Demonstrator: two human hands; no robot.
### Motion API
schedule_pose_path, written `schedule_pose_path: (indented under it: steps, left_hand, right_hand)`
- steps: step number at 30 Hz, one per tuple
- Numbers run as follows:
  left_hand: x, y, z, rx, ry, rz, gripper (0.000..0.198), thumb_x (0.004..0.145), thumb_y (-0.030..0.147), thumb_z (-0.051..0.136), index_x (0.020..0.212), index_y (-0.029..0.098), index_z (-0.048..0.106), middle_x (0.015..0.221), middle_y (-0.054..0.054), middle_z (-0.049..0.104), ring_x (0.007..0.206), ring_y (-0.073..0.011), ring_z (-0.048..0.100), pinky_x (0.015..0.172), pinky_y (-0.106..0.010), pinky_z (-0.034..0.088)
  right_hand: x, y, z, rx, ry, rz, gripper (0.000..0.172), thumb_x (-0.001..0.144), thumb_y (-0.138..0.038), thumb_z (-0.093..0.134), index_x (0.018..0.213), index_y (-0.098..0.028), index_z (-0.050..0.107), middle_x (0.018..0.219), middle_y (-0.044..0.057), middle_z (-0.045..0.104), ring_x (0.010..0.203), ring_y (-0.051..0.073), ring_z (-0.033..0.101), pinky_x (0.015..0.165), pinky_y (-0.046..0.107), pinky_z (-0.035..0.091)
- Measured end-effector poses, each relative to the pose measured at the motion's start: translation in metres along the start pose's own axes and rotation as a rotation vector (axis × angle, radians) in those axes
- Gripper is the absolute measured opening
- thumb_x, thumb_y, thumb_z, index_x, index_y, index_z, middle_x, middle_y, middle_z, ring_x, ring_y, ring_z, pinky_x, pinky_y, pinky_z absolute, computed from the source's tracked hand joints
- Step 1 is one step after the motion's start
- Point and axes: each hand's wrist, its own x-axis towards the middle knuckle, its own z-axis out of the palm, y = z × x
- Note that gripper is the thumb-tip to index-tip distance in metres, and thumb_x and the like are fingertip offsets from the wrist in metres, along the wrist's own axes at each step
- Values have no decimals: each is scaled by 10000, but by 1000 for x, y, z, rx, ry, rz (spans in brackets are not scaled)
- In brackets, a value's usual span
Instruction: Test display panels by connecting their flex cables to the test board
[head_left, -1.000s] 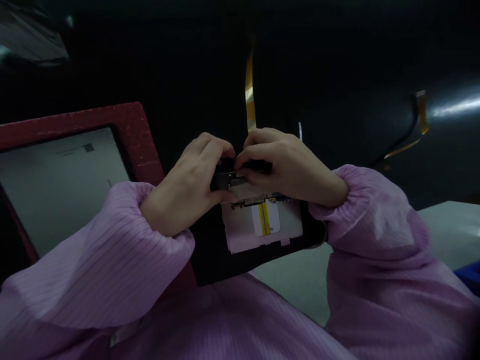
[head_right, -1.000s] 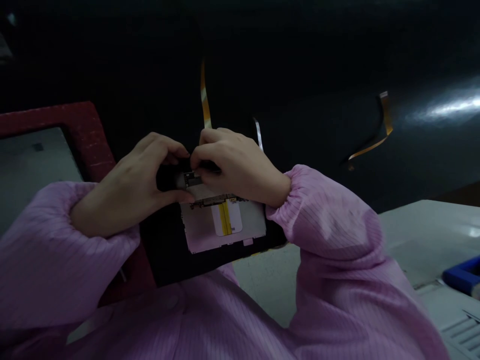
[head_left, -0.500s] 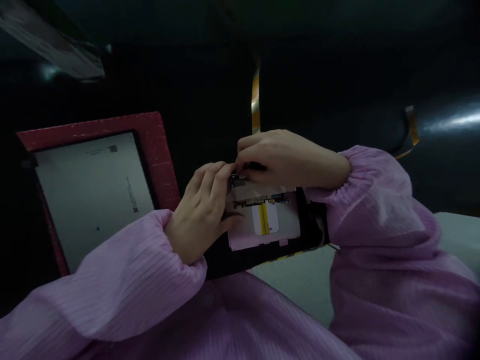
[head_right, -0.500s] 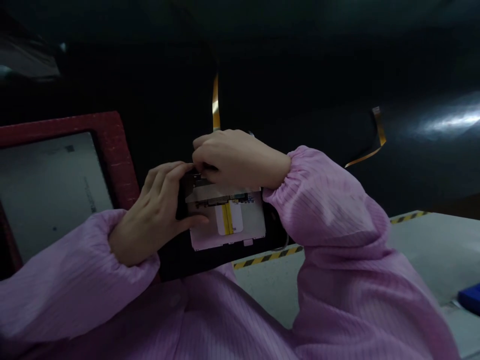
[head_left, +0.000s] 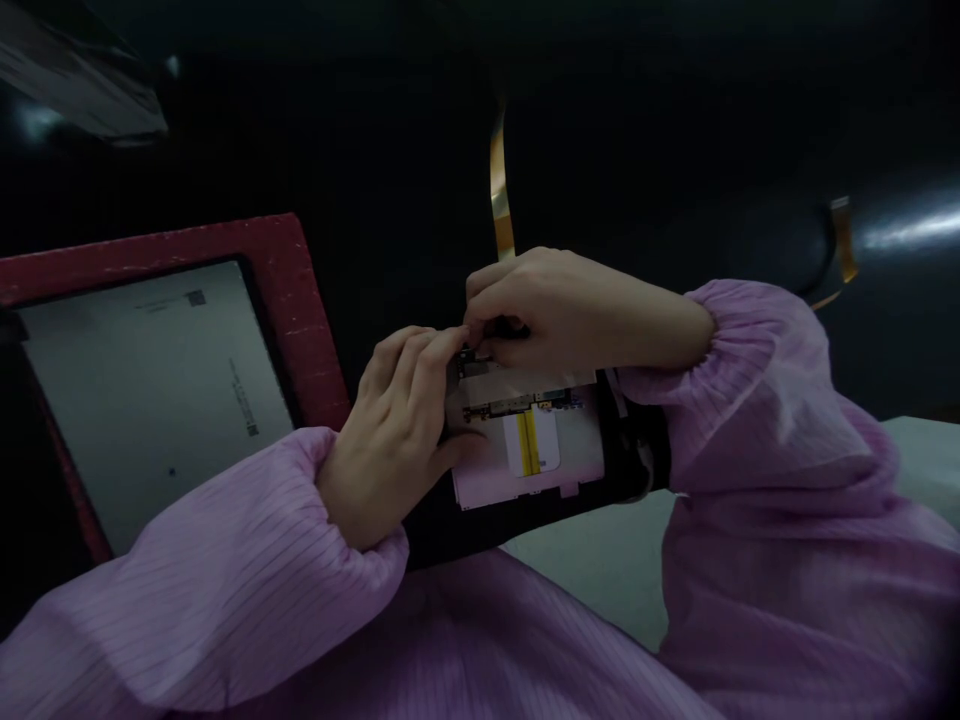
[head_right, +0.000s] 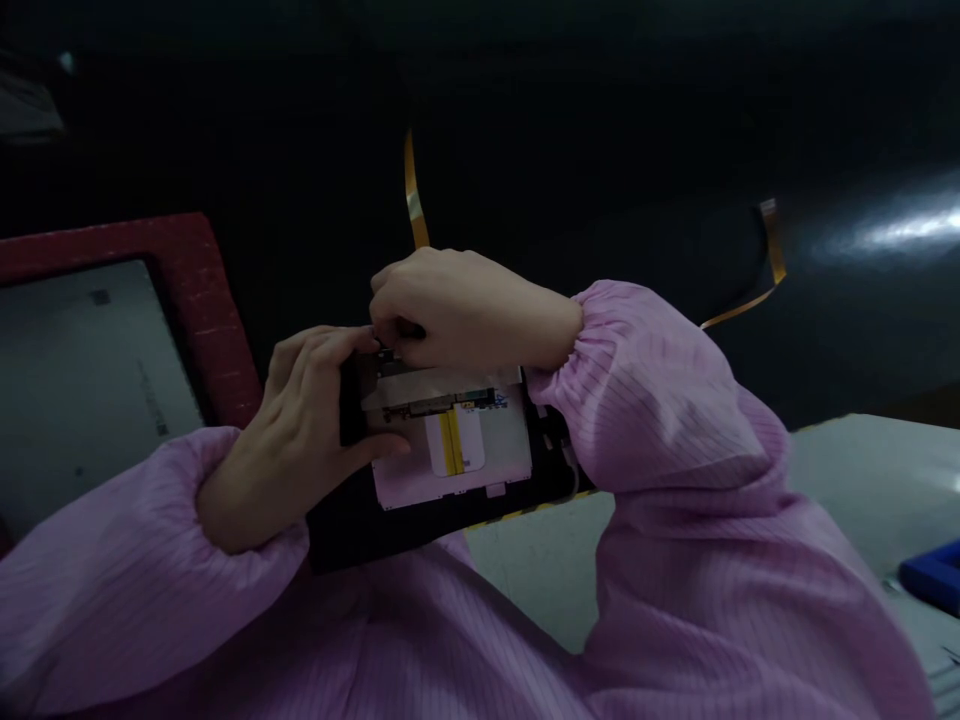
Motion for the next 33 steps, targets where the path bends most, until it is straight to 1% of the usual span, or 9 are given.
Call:
schedule_pose_path:
  steps: [3, 7, 10, 15, 18, 21, 25, 29, 33]
  left_hand:
    - [-1, -1, 0, -18, -8, -22, 895, 742, 258, 834, 1421, 200, 253, 1354, -145, 497, 1311, -329, 416, 1140, -557, 405]
    - [-1, -1, 1, -35, -14, -41, 883, 751, 271, 827, 1417, 219, 249, 1359, -137, 491, 1314, -333, 415, 1141, -577, 394]
    - [0, 0, 1, -46, -11, -48, 891, 739, 293, 838, 1411, 231, 257, 1356, -133, 495, 1314, -338, 416, 1133, -581, 399]
    - [1, 0, 0, -27, -12, -27, 891, 725, 278, 848, 1405, 188, 280, 1349, -148, 500, 1306, -327, 417, 1140, -549, 398]
    - [1, -1, -1, -37, -14, -35, 882, 731, 264, 841, 1409, 196, 283, 1346, -139, 503, 1302, -326, 423, 1132, -546, 405]
    - [2, -1, -1, -45, -14, -51, 863, 740, 247, 828, 1408, 212, 283, 1349, -132, 502, 1302, -331, 428, 1134, -567, 395]
    - [2, 1, -2, -52, -19, -77, 826, 756, 185, 797, 1397, 243, 280, 1342, -119, 509, 1302, -330, 441, 1117, -578, 418]
    - [2, 1, -1, -71, -1, -81, 848, 714, 178, 824, 1384, 234, 308, 1322, -119, 526, 1281, -337, 458, 1092, -578, 444]
    - [4, -1, 0, -58, 5, -86, 810, 715, 196, 830, 1368, 199, 350, 1312, -129, 539, 1270, -328, 460, 1114, -561, 421]
  right_hand:
    - [0, 1, -2, 16, -10, 6, 153, 913, -134, 601, 858, -191, 732, 935, -4, 678, 771, 112, 589, 595, 244, 405]
    - [0, 8, -3, 39, -15, -51, 163, 921, -128, 607, 888, -207, 745, 933, -20, 682, 778, 97, 597, 645, 237, 428]
    - [1, 10, -2, 26, -10, -78, 169, 919, -128, 604, 892, -215, 747, 926, -20, 682, 775, 99, 593, 653, 245, 433]
    - [0, 7, -3, -29, -36, -50, 135, 929, -153, 614, 922, -202, 739, 956, -2, 679, 800, 119, 595, 635, 259, 425]
    - [1, 5, -4, -65, -53, -24, 130, 939, -158, 608, 922, -185, 734, 969, 7, 675, 803, 125, 597, 614, 265, 418]
    - [1, 4, -3, -81, -36, -43, 157, 952, -152, 579, 906, -177, 728, 970, 13, 673, 828, 137, 604, 620, 268, 415]
    - [1, 4, -2, -35, -15, -43, 159, 924, -132, 606, 859, -209, 730, 937, -7, 686, 793, 120, 597, 611, 253, 411]
    - [0, 5, -3, -2, -22, -41, 179, 929, -129, 596, 858, -214, 737, 943, -17, 689, 781, 110, 597, 633, 249, 428]
    - [-7, 8, -5, 52, 3, -108, 223, 929, -75, 556, 925, -206, 738, 982, -8, 673, 796, 102, 606, 704, 245, 475]
